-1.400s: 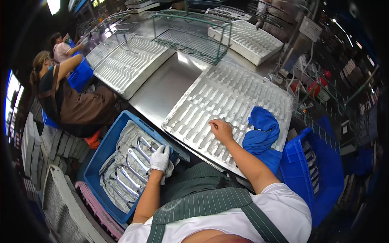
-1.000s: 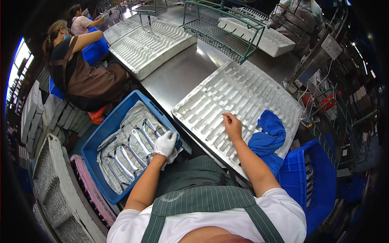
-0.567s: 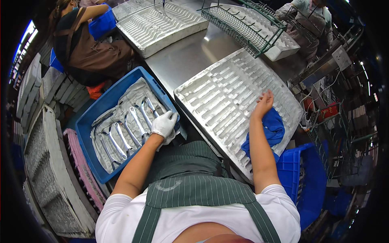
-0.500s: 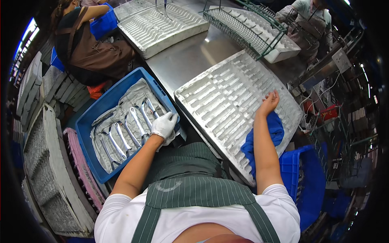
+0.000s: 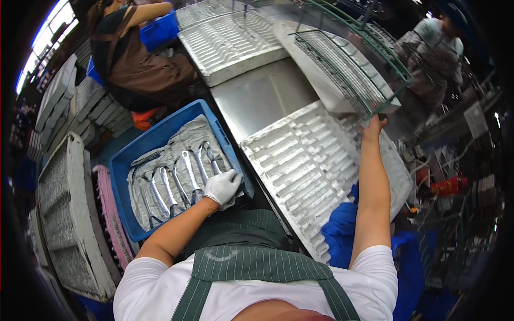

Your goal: The person packs metal tools into a blue plastic crate by hand, layering them with newspaper sheets. The person then rearranges wire racks and molded trays on the workstation table and moves the crate.

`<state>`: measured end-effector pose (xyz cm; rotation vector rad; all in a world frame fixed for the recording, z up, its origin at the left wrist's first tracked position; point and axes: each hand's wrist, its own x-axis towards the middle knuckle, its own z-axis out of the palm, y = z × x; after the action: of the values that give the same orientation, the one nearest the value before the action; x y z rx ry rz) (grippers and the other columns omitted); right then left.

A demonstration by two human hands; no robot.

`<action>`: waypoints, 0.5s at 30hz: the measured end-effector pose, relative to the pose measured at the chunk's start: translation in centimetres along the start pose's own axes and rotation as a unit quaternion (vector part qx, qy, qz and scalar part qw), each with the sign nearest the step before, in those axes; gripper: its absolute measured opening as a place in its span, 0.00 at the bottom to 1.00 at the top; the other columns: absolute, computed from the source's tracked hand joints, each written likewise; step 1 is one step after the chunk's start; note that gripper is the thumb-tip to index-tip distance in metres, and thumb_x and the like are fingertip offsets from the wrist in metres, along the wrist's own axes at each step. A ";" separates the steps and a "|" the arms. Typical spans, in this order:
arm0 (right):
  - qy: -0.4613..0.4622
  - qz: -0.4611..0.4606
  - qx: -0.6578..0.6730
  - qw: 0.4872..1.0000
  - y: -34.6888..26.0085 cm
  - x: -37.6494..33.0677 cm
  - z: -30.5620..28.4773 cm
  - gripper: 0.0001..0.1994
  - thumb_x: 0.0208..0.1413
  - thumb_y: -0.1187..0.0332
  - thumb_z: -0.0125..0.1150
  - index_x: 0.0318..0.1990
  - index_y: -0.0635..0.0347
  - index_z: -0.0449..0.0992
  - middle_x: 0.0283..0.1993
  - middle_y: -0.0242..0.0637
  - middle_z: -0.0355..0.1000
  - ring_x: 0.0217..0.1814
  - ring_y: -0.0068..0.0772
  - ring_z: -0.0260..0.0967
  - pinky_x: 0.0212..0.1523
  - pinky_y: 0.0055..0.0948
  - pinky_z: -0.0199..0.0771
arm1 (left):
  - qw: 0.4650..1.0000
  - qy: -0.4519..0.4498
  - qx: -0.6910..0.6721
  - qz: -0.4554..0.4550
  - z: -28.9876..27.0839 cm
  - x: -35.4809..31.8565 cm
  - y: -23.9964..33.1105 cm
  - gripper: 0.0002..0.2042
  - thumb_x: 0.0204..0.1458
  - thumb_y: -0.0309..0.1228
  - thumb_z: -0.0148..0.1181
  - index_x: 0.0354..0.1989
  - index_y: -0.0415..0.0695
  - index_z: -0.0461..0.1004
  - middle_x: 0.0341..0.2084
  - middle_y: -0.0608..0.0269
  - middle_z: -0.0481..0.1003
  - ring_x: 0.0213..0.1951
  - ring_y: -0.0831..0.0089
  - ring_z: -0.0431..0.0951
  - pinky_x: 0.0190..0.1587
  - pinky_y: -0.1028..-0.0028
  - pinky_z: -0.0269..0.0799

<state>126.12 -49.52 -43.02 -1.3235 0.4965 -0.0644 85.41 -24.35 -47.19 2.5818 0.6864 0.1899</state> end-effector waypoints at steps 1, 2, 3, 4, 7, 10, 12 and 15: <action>0.003 -0.003 0.002 1.000 1.8 5.2 -0.9 0.44 0.50 0.54 0.64 0.68 0.41 0.39 0.68 0.43 0.47 0.65 0.50 0.49 0.53 0.57 0.58 | 1.000 -0.002 -0.003 0.015 0.3 0.4 0.9 0.13 0.52 0.42 0.53 0.28 0.45 0.74 0.20 0.49 0.74 0.26 0.51 0.76 0.29 0.58 0.71; -0.071 -0.114 -0.071 0.988 5.0 8.8 -1.7 0.41 0.49 0.54 0.63 0.67 0.42 0.45 0.66 0.42 0.50 0.65 0.49 0.50 0.56 0.55 0.58 | 1.000 -0.013 -0.007 0.028 0.5 0.8 1.4 0.13 0.52 0.42 0.53 0.27 0.45 0.74 0.19 0.50 0.74 0.26 0.52 0.76 0.29 0.58 0.71; -0.142 -0.227 -0.142 0.953 7.5 12.2 -2.7 0.38 0.48 0.54 0.63 0.65 0.43 0.50 0.65 0.41 0.54 0.65 0.47 0.52 0.58 0.52 0.57 | 0.999 -0.022 -0.015 0.044 0.6 1.2 1.8 0.13 0.52 0.42 0.53 0.26 0.45 0.73 0.19 0.50 0.74 0.25 0.52 0.76 0.29 0.58 0.71; -0.191 -0.350 -0.217 0.891 6.5 16.3 -4.1 0.35 0.47 0.54 0.63 0.64 0.44 0.56 0.64 0.40 0.58 0.65 0.46 0.53 0.60 0.50 0.56 | 0.996 -0.015 -0.026 0.085 1.2 1.8 2.5 0.13 0.52 0.42 0.53 0.26 0.45 0.73 0.18 0.51 0.73 0.24 0.52 0.76 0.28 0.58 0.71; -0.457 -0.352 -0.065 0.814 9.6 15.8 4.2 0.35 0.46 0.52 0.62 0.63 0.46 0.58 0.63 0.40 0.59 0.64 0.45 0.54 0.61 0.47 0.56 | 0.997 0.022 -0.014 0.078 0.9 0.8 1.1 0.13 0.52 0.42 0.54 0.24 0.46 0.72 0.17 0.53 0.73 0.23 0.54 0.76 0.27 0.58 0.71; -0.730 -0.310 0.148 0.591 11.0 15.8 8.3 0.35 0.45 0.48 0.60 0.61 0.50 0.60 0.62 0.40 0.60 0.63 0.43 0.55 0.61 0.42 0.56 | 0.997 0.040 0.003 0.069 0.7 0.2 0.7 0.13 0.52 0.42 0.54 0.22 0.47 0.71 0.16 0.54 0.73 0.22 0.55 0.76 0.25 0.59 0.71; -0.810 -0.276 0.214 0.472 10.4 17.5 6.0 0.35 0.45 0.47 0.60 0.60 0.51 0.61 0.62 0.41 0.60 0.63 0.43 0.56 0.62 0.40 0.56 | 0.996 0.051 -0.009 0.069 0.7 -0.2 0.4 0.13 0.52 0.42 0.54 0.23 0.47 0.71 0.17 0.55 0.74 0.22 0.56 0.76 0.26 0.61 0.72; -0.926 -0.186 0.311 -0.103 10.4 17.9 5.1 0.34 0.43 0.47 0.60 0.57 0.53 0.64 0.60 0.41 0.62 0.60 0.44 0.58 0.59 0.41 0.58 | 0.999 -0.011 -0.015 0.033 1.0 -0.1 0.2 0.14 0.54 0.46 0.50 0.27 0.49 0.73 0.22 0.58 0.76 0.25 0.59 0.78 0.28 0.61 0.73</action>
<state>141.69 -47.98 -57.54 -0.9125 3.3925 -1.4114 85.60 -24.92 -47.97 2.5754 0.5874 0.1916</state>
